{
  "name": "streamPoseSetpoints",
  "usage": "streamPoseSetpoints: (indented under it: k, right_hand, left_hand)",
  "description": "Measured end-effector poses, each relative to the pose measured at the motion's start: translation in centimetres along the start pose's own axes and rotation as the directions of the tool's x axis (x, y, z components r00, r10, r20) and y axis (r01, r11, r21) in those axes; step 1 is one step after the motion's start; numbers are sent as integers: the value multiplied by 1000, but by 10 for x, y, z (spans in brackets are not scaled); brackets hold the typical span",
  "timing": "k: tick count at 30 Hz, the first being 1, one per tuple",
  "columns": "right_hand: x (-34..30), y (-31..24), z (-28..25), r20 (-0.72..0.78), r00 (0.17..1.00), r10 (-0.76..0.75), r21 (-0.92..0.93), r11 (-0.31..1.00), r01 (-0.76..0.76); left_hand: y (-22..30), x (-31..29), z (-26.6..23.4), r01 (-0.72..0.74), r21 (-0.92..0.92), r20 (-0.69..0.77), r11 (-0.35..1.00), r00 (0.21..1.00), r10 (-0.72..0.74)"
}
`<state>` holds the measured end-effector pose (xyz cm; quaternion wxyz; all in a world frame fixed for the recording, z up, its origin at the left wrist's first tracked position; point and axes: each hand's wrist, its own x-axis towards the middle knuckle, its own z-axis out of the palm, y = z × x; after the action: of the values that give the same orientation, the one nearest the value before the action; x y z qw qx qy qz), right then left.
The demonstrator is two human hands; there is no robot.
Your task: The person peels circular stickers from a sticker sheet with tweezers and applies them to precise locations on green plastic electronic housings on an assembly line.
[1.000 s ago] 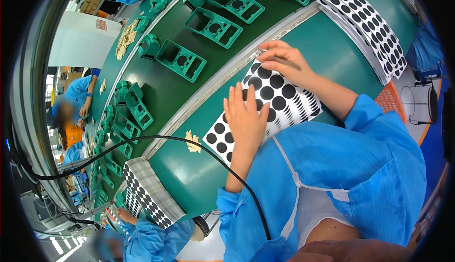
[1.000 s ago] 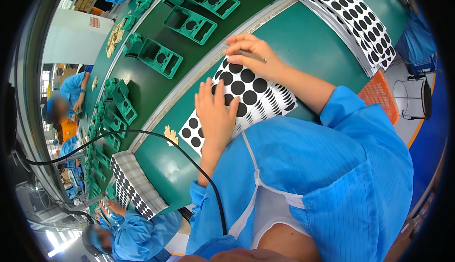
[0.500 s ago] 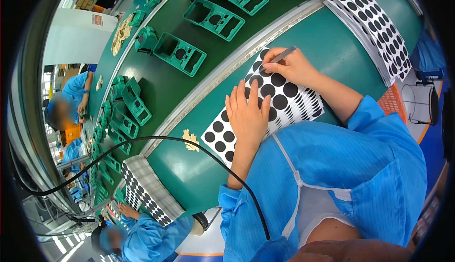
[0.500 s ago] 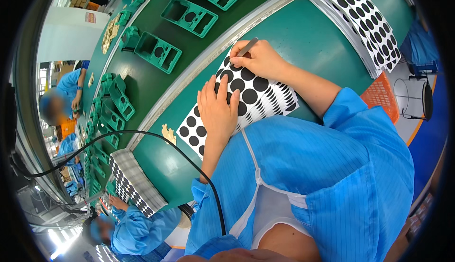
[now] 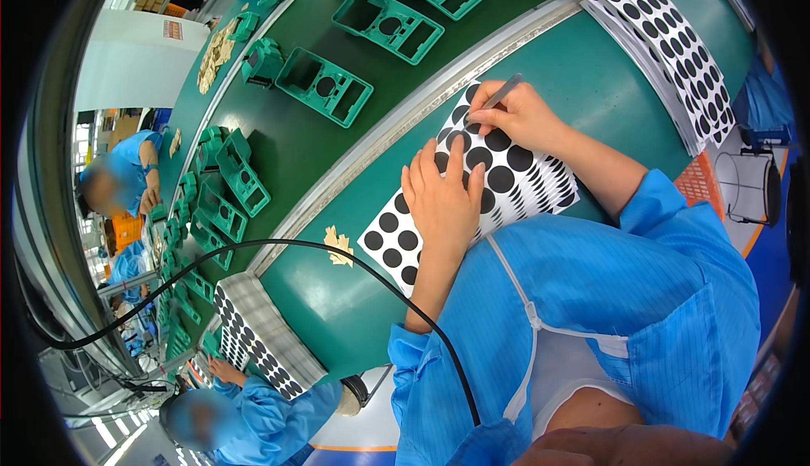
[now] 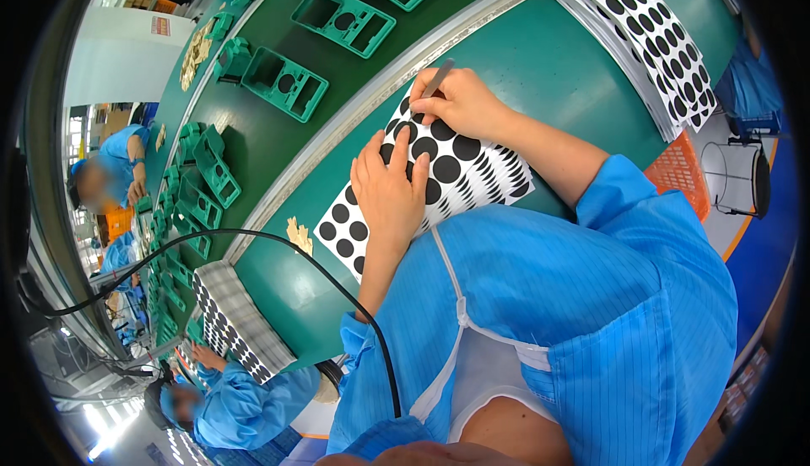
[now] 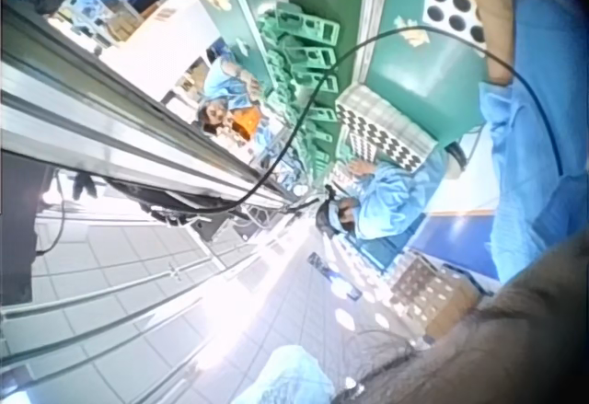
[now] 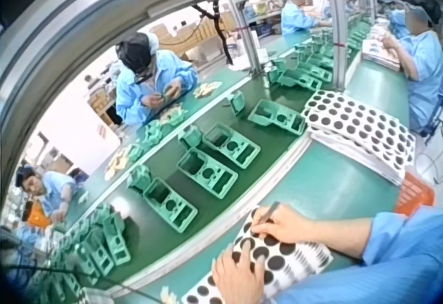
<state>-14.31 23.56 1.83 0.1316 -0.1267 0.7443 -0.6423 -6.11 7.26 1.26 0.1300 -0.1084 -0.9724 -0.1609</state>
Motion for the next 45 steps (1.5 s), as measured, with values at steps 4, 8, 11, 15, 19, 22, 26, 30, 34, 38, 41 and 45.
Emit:
streamPoseSetpoints:
  k: [4,8,11,15,19,22,26,30,34,38,41,45]
  right_hand:
    - [7,8,0,-3,1000,-11,125,992,11]
    - [3,12,-2,-15,999,-51,95,994,52]
    - [1,14,-9,106,990,-94,258,964,63]
    - [1,17,-11,252,946,-205,555,832,32]
    - [3,17,-3,-47,993,-112,545,830,119]
    - [2,23,-5,-175,976,-128,465,863,197]
    - [4,33,-8,-195,972,-131,422,883,204]
    - [6,30,-4,-179,978,-103,436,883,173]
    - [3,38,-9,-195,974,-120,407,893,191]
    - [2,40,-7,-218,972,-94,433,883,182]
    - [1,34,-3,-210,975,-78,451,876,168]
    - [1,37,-8,-223,971,-81,443,879,175]
  left_hand:
    - [-3,6,4,12,-3,14,1000,1000,-12]
    - [1,5,6,8,-7,13,1000,1000,-8]
    - [0,1,8,100,-200,-58,975,992,-114]
    - [-3,1,7,109,-143,-58,984,991,-118]
    - [-11,0,7,63,-229,-103,971,991,-89]
    - [-15,-2,-2,65,-385,-196,921,969,-150]
    - [-104,13,-36,261,-426,-277,866,874,-399]
    - [-233,19,-64,547,-116,-459,829,711,-533]
    - [-291,32,-65,532,84,-376,842,800,-468]
    - [-295,48,-65,687,87,-226,722,719,-657]
    - [-270,50,-81,778,51,-181,626,624,-760]
    - [-191,31,-79,549,-294,-251,782,745,-618]
